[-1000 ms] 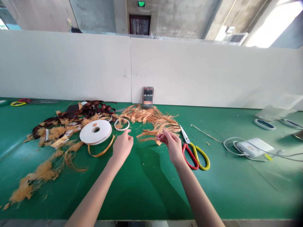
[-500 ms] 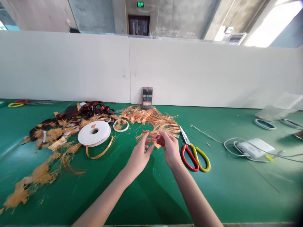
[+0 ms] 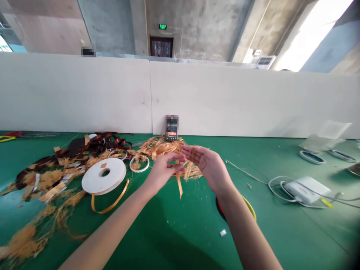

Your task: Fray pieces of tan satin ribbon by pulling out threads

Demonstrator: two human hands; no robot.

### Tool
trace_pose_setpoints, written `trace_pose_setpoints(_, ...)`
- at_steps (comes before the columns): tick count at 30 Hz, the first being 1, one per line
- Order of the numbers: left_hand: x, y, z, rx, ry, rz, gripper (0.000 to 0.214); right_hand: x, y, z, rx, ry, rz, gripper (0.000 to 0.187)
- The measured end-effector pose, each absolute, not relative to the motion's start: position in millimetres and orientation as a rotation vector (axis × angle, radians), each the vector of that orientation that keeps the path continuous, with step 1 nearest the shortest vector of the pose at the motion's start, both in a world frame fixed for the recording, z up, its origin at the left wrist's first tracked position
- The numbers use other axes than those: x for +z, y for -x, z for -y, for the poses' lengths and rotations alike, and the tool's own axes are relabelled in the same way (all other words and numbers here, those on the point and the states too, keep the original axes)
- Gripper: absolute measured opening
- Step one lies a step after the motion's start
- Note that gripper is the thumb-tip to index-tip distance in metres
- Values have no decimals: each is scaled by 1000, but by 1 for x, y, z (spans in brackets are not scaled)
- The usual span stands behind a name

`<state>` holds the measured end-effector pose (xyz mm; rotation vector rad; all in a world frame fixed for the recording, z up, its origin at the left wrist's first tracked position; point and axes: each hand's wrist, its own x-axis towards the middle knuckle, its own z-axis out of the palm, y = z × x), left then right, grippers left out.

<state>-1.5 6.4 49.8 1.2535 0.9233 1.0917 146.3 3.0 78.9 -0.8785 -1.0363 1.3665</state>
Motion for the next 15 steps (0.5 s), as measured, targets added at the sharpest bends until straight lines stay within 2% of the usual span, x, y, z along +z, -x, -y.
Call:
trace_pose_setpoints(4, 50, 5, -16, 1059, -1372, -971, 21, 87, -148, -10, 1262, 647, 1240, 28)
trace_pose_setpoints(7, 44, 9, -23, 1024, -1515, -987, 20, 90, -148, -11, 1371, 469, 1288, 28)
trace_pose_setpoints(9, 41, 12, -27, 986, -1571, -995, 21, 92, -151, -10, 1577, 412, 1355, 41)
trace_pose_setpoints(12, 40, 19, -32, 890, -1655, -1022, 33, 94, -159, -10, 2052, 472, 1688, 77)
trace_pose_setpoints(14, 42, 24, -34, 832, -1713, -1052, 43, 90, -166, -12, 2166, 688, 1956, 83)
trace_pose_setpoints(15, 43, 26, -34, 813, -1731, -1065, 46, 87, -169, -14, 2083, 855, 2042, 80)
